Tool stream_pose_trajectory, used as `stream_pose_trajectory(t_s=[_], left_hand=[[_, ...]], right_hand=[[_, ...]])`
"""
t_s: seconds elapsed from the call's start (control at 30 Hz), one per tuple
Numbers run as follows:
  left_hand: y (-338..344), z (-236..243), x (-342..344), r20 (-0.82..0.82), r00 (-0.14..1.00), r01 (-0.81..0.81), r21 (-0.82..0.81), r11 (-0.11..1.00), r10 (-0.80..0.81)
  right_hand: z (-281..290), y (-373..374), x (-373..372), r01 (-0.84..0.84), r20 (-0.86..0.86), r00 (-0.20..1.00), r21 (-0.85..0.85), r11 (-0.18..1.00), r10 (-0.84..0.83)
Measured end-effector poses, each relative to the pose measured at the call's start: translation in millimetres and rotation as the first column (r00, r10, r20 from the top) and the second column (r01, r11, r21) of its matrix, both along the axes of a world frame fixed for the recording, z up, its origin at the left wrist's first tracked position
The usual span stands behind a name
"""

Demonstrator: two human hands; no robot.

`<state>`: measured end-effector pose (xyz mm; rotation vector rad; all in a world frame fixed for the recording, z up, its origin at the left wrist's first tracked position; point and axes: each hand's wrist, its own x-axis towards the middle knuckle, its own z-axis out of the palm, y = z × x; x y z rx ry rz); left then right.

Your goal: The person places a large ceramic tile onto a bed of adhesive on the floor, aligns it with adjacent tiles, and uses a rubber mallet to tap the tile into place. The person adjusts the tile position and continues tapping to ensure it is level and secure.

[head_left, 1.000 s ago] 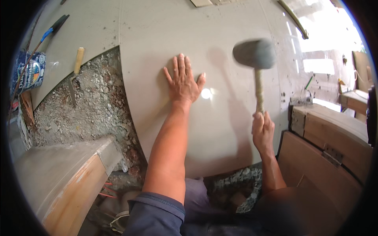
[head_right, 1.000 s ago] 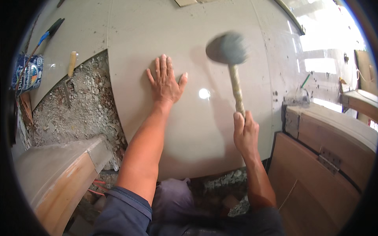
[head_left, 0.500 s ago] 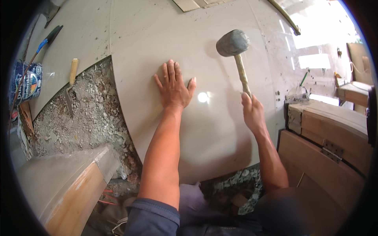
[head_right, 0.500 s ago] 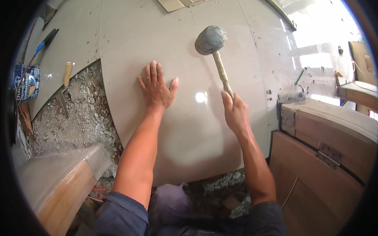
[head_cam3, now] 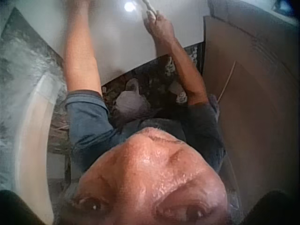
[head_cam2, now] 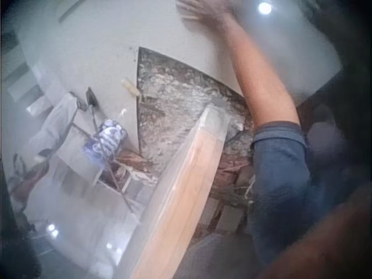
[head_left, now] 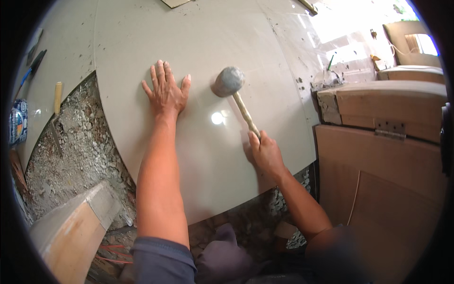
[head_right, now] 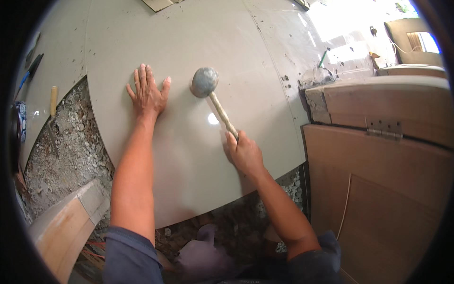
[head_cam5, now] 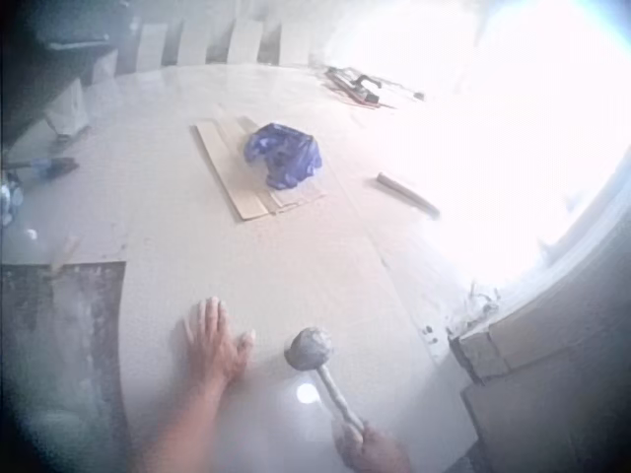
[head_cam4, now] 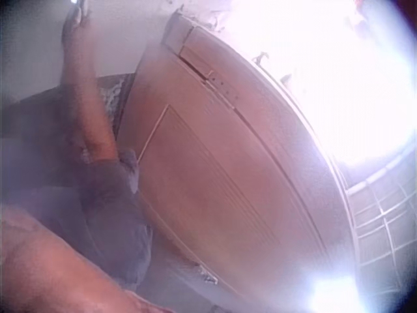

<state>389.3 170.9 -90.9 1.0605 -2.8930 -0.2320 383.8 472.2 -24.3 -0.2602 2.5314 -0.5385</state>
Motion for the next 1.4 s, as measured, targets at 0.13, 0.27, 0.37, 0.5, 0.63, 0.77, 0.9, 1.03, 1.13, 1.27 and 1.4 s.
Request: stream_pose_trajectory(t_s=[0.13,0.27,0.37,0.5,0.63,0.77,0.9,1.03,1.13,1.27,1.4], left_hand=[[11,18,53,0.013,0.991,0.136,0.047,0.99,-0.136],[51,30,167,0.184,0.965,0.169,0.107,0.98,-0.187],[60,28,189,0.119,0.981,0.133,0.168,0.977,-0.154],[57,32,178,0.138,0.98,0.11,0.236,0.965,-0.146],[58,44,175,0.113,0.984,0.107,0.242,0.964,-0.138],[58,47,177,0.147,0.98,0.098,0.219,0.971,-0.132],[58,43,177,0.068,0.987,0.129,0.192,0.973,-0.144],[59,46,178,0.04,0.99,0.125,0.187,0.974,-0.135],[58,48,176,0.116,0.986,0.094,0.233,0.968,-0.123],[56,47,171,0.13,0.982,0.097,0.256,0.962,-0.134],[56,45,169,0.158,0.979,0.088,0.237,0.968,-0.127]], right_hand=[[-16,-4,3,-0.013,-0.161,0.987,-0.04,0.999,0.007],[-10,-8,8,-0.087,-0.268,0.961,-0.056,0.995,0.069],[12,-20,14,-0.085,-0.15,0.986,-0.123,0.989,0.066],[36,-55,37,-0.056,-0.16,0.987,-0.5,0.864,-0.029],[34,-101,54,-0.135,-0.2,0.977,-0.307,0.942,0.074],[47,-117,49,-0.151,-0.256,0.965,-0.375,0.914,0.054],[44,-131,50,-0.155,-0.17,0.981,-0.394,0.906,0.094],[32,-140,47,-0.154,-0.294,0.955,-0.345,0.926,0.049],[33,-137,40,-0.05,-0.149,0.989,-0.395,0.917,-0.01],[41,-124,34,-0.083,-0.169,0.985,-0.237,0.968,0.043],[36,-96,38,-0.085,-0.177,0.984,-0.296,0.951,0.033]])
